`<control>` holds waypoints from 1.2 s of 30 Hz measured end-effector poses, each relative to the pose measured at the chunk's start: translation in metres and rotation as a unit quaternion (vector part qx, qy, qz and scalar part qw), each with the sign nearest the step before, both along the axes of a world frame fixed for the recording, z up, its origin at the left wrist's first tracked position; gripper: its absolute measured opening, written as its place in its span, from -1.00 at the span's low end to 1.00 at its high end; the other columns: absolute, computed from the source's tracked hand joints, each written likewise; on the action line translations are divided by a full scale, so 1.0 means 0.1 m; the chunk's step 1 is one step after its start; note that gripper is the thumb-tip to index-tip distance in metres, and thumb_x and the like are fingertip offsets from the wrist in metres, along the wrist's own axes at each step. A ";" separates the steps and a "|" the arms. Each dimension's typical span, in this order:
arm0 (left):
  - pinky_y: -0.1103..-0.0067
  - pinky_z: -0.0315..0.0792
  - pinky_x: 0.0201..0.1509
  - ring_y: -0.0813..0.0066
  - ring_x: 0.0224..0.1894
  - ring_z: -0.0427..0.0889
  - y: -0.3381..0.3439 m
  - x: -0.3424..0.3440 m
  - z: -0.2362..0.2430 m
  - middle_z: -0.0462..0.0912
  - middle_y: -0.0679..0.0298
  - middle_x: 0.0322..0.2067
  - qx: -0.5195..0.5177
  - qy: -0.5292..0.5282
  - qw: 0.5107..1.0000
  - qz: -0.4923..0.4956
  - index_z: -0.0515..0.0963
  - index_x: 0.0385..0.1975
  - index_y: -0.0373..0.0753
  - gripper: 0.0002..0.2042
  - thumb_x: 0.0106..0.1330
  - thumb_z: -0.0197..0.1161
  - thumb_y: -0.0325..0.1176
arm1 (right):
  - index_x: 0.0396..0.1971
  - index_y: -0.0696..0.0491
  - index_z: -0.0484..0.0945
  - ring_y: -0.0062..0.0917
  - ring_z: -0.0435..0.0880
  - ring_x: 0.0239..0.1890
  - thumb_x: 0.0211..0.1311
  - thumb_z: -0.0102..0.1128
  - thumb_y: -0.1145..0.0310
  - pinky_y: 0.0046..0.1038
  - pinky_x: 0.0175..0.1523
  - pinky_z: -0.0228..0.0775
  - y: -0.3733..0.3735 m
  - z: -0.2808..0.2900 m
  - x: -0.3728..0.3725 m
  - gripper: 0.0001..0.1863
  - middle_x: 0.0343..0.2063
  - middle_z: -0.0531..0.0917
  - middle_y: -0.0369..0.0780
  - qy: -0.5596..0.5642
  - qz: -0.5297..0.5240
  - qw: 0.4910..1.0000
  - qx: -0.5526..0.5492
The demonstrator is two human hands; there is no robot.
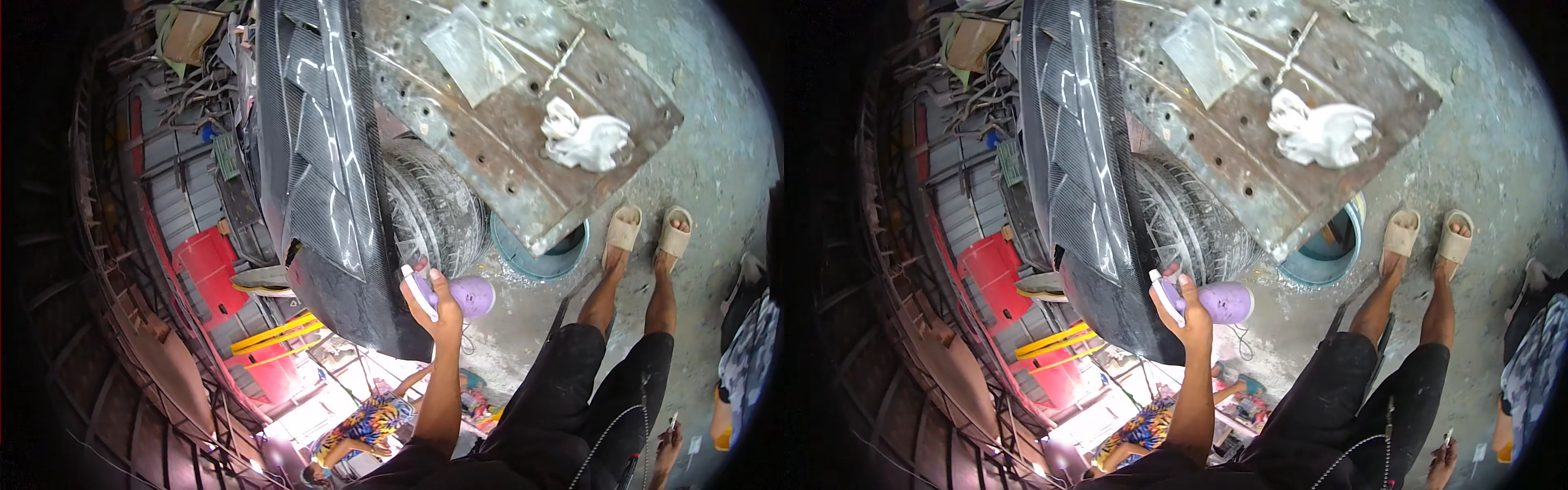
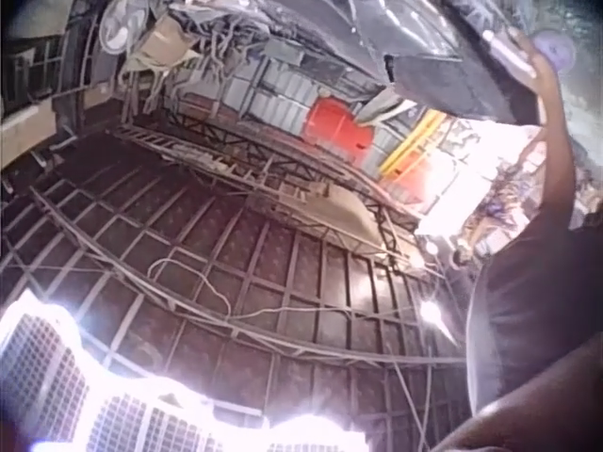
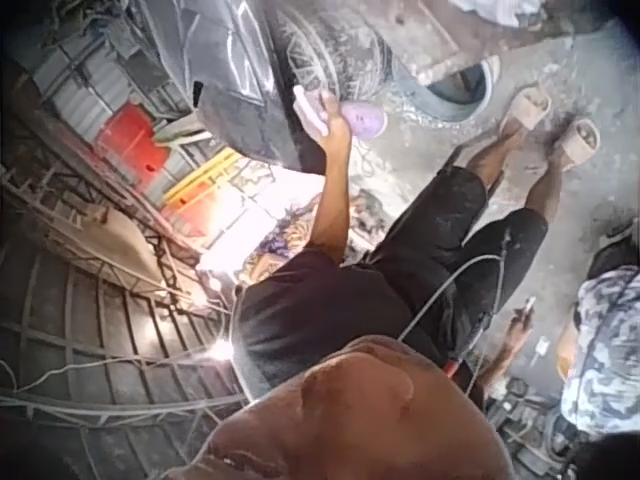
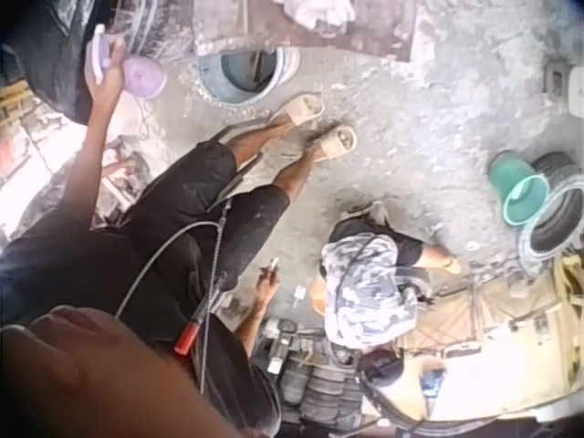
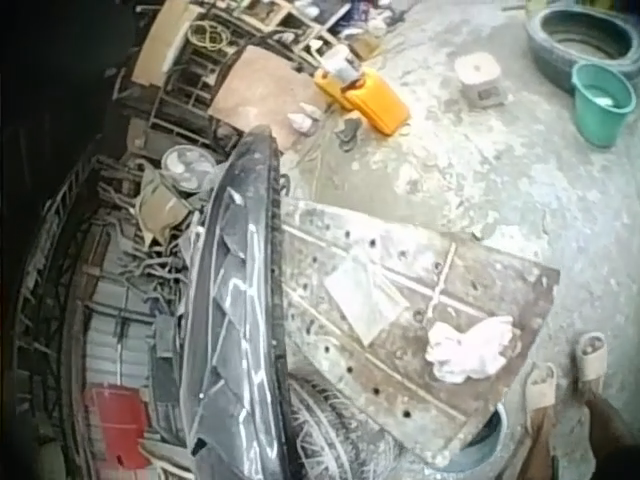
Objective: The recorder prepares a carbon fiber or painted car fender by spraying it and attaching small components or brackets using tools.
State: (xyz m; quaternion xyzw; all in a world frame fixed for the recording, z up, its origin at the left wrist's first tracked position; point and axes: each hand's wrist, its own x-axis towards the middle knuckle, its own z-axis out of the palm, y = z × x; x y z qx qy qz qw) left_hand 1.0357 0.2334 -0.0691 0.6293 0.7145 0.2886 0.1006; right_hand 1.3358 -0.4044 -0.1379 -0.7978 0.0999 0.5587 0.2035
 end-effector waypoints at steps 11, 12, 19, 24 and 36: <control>0.52 0.41 -0.17 0.44 -0.33 0.54 0.56 0.50 0.09 0.56 0.19 -0.38 0.033 0.020 0.999 0.005 0.45 -0.28 -0.32 -0.90 0.22 0.16 -0.54 | 0.09 0.10 0.50 -0.65 0.37 -0.52 0.41 -0.05 0.17 -0.53 -0.43 0.21 1.35 0.50 1.32 -0.59 -0.45 0.60 -0.29 0.055 0.124 0.991 0.023; 0.52 0.41 -0.21 0.47 -0.36 0.53 0.58 0.52 0.12 0.55 0.21 -0.41 0.016 -0.001 1.000 0.016 0.46 -0.27 -0.32 -0.88 0.20 0.15 -0.55 | 0.09 0.12 0.50 -0.65 0.37 -0.51 0.41 -0.04 0.18 -0.54 -0.42 0.23 1.73 0.67 1.50 -0.59 -0.45 0.60 -0.29 0.053 0.177 0.983 0.005; 0.59 0.39 -0.32 0.55 -0.48 0.47 0.89 0.69 0.17 0.50 0.31 -0.52 -0.020 -0.042 0.999 0.017 0.46 -0.34 -0.30 -0.81 0.01 0.07 -0.59 | 0.17 0.12 0.42 -0.64 0.36 -0.54 0.42 -0.01 0.20 -0.53 -0.41 0.23 1.24 0.21 2.39 -0.57 -0.38 0.67 -0.26 0.006 0.199 0.976 0.085; 0.58 0.40 -0.31 0.55 -0.47 0.48 1.14 0.88 0.25 0.51 0.30 -0.52 -0.027 -0.056 0.998 0.012 0.48 -0.36 -0.32 -0.83 0.02 0.07 -0.57 | 0.12 0.13 0.45 -0.66 0.37 -0.53 0.42 0.01 0.19 -0.57 -0.41 0.25 1.10 0.07 2.82 -0.59 -0.42 0.64 -0.29 -0.050 0.200 0.958 0.202; 0.37 0.42 -0.37 0.09 -0.53 0.55 2.01 1.43 0.65 0.52 0.07 -0.58 -0.065 0.150 0.987 -0.005 0.45 -0.45 -0.33 -0.88 -0.03 0.10 -0.53 | 0.18 0.10 0.41 -0.62 0.41 -0.46 0.43 0.00 0.15 -0.52 -0.34 0.28 1.93 0.00 3.49 -0.54 -0.32 0.65 -0.23 0.042 0.113 0.992 -0.022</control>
